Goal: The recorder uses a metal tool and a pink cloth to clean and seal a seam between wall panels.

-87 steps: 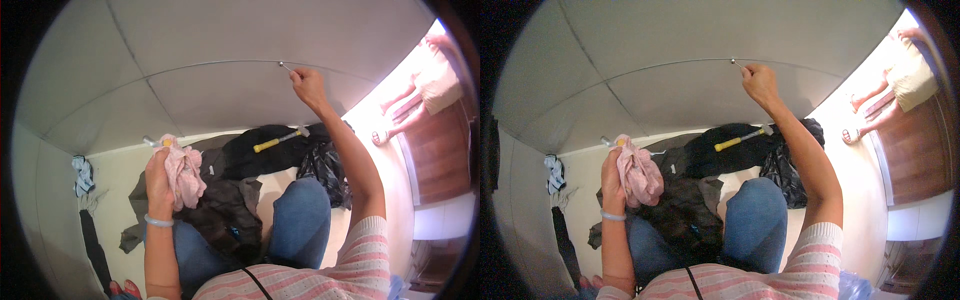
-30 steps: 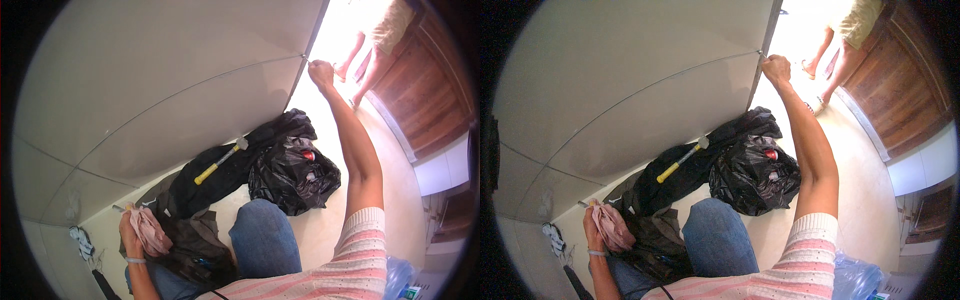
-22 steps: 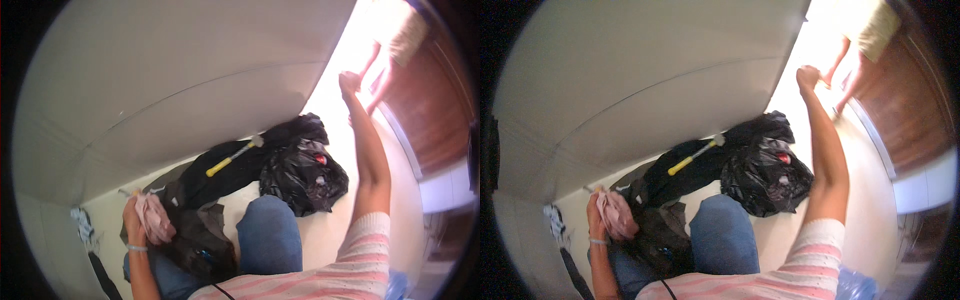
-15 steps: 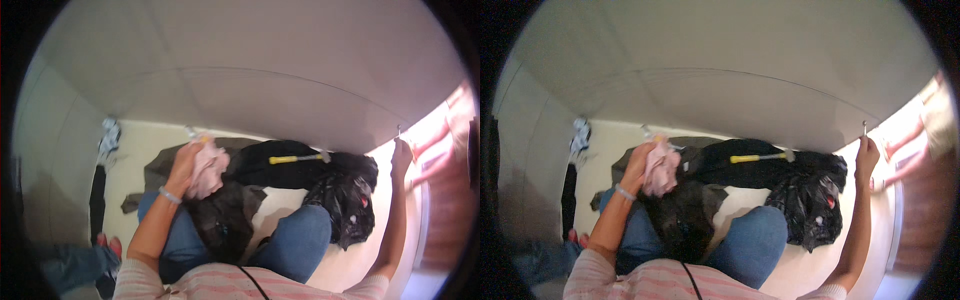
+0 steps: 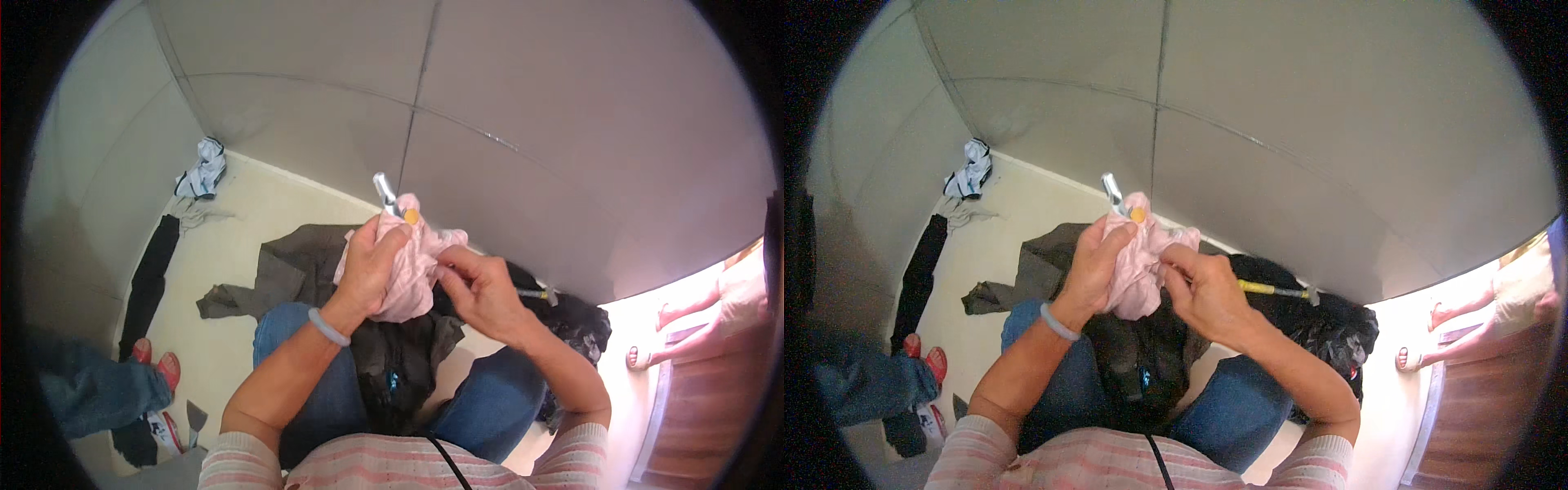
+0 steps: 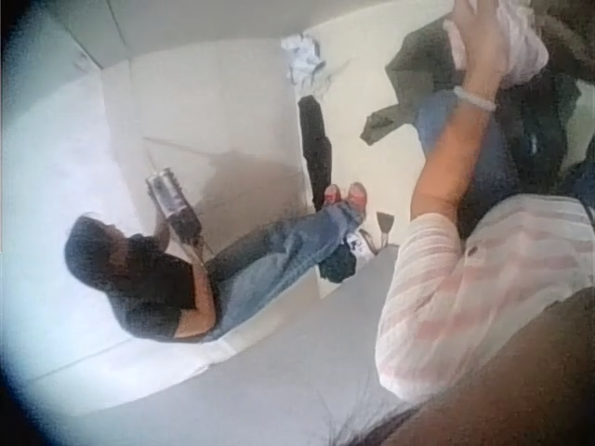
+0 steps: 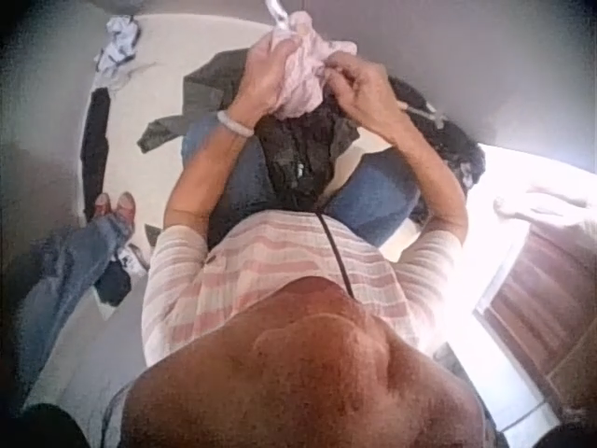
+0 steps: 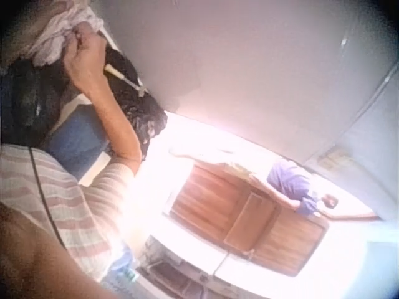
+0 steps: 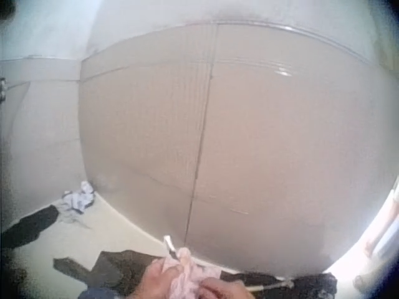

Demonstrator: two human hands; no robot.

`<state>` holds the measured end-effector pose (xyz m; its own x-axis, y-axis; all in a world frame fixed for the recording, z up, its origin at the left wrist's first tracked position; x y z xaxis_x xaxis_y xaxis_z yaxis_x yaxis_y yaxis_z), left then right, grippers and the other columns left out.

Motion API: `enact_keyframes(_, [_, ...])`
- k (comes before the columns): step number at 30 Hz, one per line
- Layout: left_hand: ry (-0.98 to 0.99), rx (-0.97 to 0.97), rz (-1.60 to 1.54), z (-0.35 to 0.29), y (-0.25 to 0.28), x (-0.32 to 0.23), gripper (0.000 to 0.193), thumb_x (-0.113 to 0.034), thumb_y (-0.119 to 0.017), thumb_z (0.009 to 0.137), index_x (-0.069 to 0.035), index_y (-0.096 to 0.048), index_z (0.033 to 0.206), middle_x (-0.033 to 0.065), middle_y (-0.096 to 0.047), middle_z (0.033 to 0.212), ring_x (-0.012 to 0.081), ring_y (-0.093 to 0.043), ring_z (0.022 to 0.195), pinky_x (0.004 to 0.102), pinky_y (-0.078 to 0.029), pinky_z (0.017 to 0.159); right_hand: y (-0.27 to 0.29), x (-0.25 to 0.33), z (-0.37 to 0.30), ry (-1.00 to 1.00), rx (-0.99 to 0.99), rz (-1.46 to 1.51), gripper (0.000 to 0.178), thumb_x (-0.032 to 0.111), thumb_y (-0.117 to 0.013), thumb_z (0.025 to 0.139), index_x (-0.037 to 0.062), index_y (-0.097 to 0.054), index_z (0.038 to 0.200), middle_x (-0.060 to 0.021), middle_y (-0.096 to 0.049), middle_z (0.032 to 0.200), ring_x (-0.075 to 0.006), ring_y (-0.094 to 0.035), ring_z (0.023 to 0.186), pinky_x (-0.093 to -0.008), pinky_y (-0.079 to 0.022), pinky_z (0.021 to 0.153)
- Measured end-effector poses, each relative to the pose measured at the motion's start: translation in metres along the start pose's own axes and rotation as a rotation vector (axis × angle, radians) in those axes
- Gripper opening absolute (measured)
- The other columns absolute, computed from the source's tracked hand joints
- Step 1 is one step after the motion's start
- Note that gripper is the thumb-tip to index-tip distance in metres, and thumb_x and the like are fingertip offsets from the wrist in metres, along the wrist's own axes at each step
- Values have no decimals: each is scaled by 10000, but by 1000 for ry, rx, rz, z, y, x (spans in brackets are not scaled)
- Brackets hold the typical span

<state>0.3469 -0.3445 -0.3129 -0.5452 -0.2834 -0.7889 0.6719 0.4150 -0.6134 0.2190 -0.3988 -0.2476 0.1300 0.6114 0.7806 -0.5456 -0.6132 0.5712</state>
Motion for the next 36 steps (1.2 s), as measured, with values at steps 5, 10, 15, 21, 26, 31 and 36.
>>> enact_keyframes(5, [83, -4, -182, 3, 27, -9, 226, -76, -536, 894, 27, -540, 1095, 65, -597, 956, 124, -602, 830, 271, -514, 733, -25, 21, 22, 77, 130, -135, 113, 15, -574, 835, 25, -609, 942, -153, -576, 669, -205, -544, 550, -308, -442, 544])
enact_keyframes(10, [178, 6, -227, 2, 37, -23, 217, -63, -546, 887, 22, -549, 1086, 76, -608, 969, 135, -611, 804, 270, -517, 703, -36, 37, 44, 90, 293, -305, 82, 46, -576, 757, 62, -581, 837, -194, -545, 603, -387, -555, 564, -433, -432, 507])
enact_keyframes(15, [-460, -126, 826, -2, 42, -72, 277, -15, -557, 841, 24, -531, 1114, 70, -588, 952, 182, -586, 850, 288, -475, 761, -61, 48, 58, 134, 403, -469, 124, 49, -565, 731, 61, -591, 852, -195, -571, 624, -408, -575, 603, -486, -442, 531])
enact_keyframes(21, [-614, -248, 614, 9, 54, -95, 232, -7, -546, 848, 31, -548, 1077, 50, -573, 939, 121, -538, 863, 263, -451, 763, -84, -13, 40, -196, 643, -511, 116, 67, -546, 746, 71, -631, 825, -211, -620, 766, -409, -612, 766, -483, -493, 651])
enact_keyframes(26, [-371, -210, 319, 15, 78, -91, 310, -63, -567, 872, 48, -521, 1158, 115, -613, 1023, 137, -560, 939, 285, -447, 834, -39, -43, 65, -399, 249, -384, 170, 162, -543, 844, 30, -646, 871, -195, -643, 799, -340, -634, 735, -435, -487, 666])
enact_keyframes(31, [-407, -127, 344, 16, 76, -91, 290, -69, -561, 884, 50, -529, 1146, 86, -612, 1012, 120, -565, 918, 264, -456, 807, -4, -42, 90, -605, -216, 357, 153, 220, -503, 934, 71, -530, 909, 17, -398, 585, -76, -397, 513, -229, -293, 444])
enact_keyframes(36, [-366, -90, 374, 18, 77, -94, 260, -70, -551, 891, 42, -536, 1124, 50, -603, 964, 91, -551, 863, 245, -460, 762, -2, -4, 136, -404, -292, 703, 79, 172, -505, 943, 101, -488, 975, 19, -396, 629, -77, -332, 505, -221, -268, 453])
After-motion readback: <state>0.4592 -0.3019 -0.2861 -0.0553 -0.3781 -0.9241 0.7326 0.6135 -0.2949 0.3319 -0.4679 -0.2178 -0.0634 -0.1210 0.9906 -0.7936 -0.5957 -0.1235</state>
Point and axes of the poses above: each hand's wrist, its own z-axis towards the middle knuckle, its own y-axis out of the back of the hand, x = y × z, the point moved 7 cm from there along z, towards the middle knuckle
